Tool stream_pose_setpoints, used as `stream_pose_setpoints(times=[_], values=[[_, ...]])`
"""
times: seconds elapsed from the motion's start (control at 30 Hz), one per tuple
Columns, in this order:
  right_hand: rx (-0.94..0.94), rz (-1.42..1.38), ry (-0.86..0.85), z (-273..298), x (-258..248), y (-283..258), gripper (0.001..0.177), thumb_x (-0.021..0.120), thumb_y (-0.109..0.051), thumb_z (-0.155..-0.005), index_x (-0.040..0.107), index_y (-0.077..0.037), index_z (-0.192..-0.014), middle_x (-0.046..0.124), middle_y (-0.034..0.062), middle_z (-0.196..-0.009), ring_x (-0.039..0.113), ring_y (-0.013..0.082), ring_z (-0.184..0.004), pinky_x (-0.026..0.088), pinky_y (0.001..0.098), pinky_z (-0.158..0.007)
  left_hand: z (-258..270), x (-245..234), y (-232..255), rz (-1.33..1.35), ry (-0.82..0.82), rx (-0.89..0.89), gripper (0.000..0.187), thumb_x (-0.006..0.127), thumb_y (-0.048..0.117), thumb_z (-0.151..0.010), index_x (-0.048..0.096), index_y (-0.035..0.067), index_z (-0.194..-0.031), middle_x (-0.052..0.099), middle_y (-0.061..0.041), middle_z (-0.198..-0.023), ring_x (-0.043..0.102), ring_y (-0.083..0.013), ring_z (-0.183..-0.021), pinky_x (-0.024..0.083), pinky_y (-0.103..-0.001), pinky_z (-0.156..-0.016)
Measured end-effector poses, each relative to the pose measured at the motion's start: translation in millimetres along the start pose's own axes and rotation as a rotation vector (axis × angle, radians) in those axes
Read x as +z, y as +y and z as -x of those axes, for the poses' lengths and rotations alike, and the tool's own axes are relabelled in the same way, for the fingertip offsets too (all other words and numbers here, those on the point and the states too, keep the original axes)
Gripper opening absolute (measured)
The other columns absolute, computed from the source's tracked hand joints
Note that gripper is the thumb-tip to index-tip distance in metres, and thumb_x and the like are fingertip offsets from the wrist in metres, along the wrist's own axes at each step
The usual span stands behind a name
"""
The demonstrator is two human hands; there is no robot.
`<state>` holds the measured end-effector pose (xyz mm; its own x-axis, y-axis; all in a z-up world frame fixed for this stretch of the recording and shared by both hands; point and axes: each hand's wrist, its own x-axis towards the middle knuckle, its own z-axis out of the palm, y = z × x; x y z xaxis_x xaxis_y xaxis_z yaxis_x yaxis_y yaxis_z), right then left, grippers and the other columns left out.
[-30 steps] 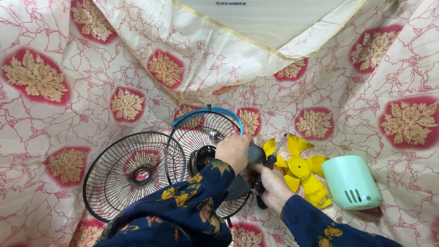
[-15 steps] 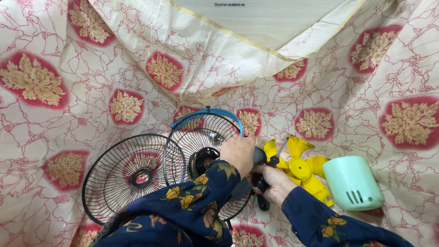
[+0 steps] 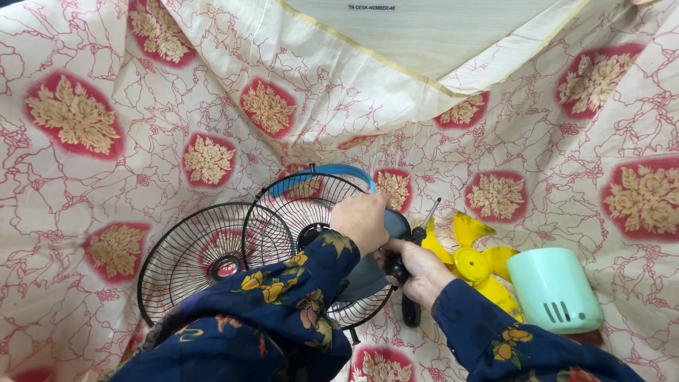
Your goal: The person uses a screwdriver to remove screws from the rear housing of a blue electric fan. They detach the rear cover and set it aside, exposing the fan motor and internal components.
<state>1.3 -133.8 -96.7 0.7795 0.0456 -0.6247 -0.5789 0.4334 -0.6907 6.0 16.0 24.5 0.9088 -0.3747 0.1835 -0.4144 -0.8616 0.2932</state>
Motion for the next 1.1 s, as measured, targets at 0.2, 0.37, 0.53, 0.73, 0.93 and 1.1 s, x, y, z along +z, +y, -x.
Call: stream_pose_setpoints(times=[0.2,0.37,0.53,0.73,0.93,1.1], values=[[0.025,-0.132,0.034,-0.6,-6.8,4.7,0.003,0.067,-0.004,-0.096,0.066,-0.002,-0.097,0.073,0.0078,-0.08,0.068,0.0174,-0.067,0.056,0.0276,-0.058,9.0,6.5,8.0,-0.017,-0.026,-0.026,0.035,0.072,0.011,-0.074,0.067,0.007,-0.107,0.073,-0.019,-0.101,0.071,-0.0358,-0.1,0.058,-0.045,-0.085],[0.028,0.157,0.072,2.2,-27.8,5.9,0.005,0.068,-0.013,-0.092,0.066,-0.008,-0.094,0.069,0.0042,-0.074,0.063,0.0149,-0.059,0.041,0.0291,-0.047,20.3,25.6,18.3,0.016,0.0,-0.018,0.037,0.073,0.009,-0.074,0.066,0.008,-0.11,0.072,-0.018,-0.101,0.071,-0.036,-0.098,0.058,-0.046,-0.083],[-0.071,0.062,0.078,16.3,-30.4,8.1,0.005,0.068,-0.004,-0.091,0.068,-0.003,-0.096,0.071,0.0075,-0.077,0.066,0.0175,-0.062,0.051,0.0304,-0.053,22.4,39.8,20.0,0.012,0.033,-0.001,0.035,0.072,0.01,-0.078,0.065,0.009,-0.113,0.072,-0.016,-0.101,0.072,-0.035,-0.099,0.059,-0.045,-0.084],[-0.168,0.095,0.049,74.6,-32.3,22.4,0.024,0.077,-0.019,-0.089,0.07,0.002,-0.098,0.074,0.0107,-0.083,0.068,0.0181,-0.064,0.053,0.0297,-0.054,10.1,39.3,9.2,0.08,0.009,-0.006,0.036,0.074,0.013,-0.078,0.07,0.013,-0.113,0.073,-0.016,-0.107,0.071,-0.0343,-0.103,0.057,-0.045,-0.089],[-0.211,0.405,0.138,137.7,-68.0,20.1,0.042,0.066,-0.041,-0.095,0.061,-0.002,-0.111,0.069,0.0091,-0.086,0.058,0.0123,-0.058,0.047,0.0299,-0.053,0.4,30.6,0.4,0.055,-0.064,0.011,0.048,0.083,0.018,-0.072,0.071,0.018,-0.119,0.073,-0.015,-0.111,0.068,-0.0344,-0.108,0.055,-0.045,-0.094],[-0.304,0.62,0.129,161.2,-90.3,14.5,0.043,0.052,-0.046,-0.096,0.067,-0.011,-0.114,0.068,0.0059,-0.082,0.055,0.0112,-0.055,0.046,0.0274,-0.051,10.8,26.3,2.2,0.029,-0.057,0.063,0.055,0.085,0.022,-0.074,0.065,0.017,-0.124,0.07,-0.012,-0.116,0.065,-0.0322,-0.116,0.053,-0.046,-0.097]])
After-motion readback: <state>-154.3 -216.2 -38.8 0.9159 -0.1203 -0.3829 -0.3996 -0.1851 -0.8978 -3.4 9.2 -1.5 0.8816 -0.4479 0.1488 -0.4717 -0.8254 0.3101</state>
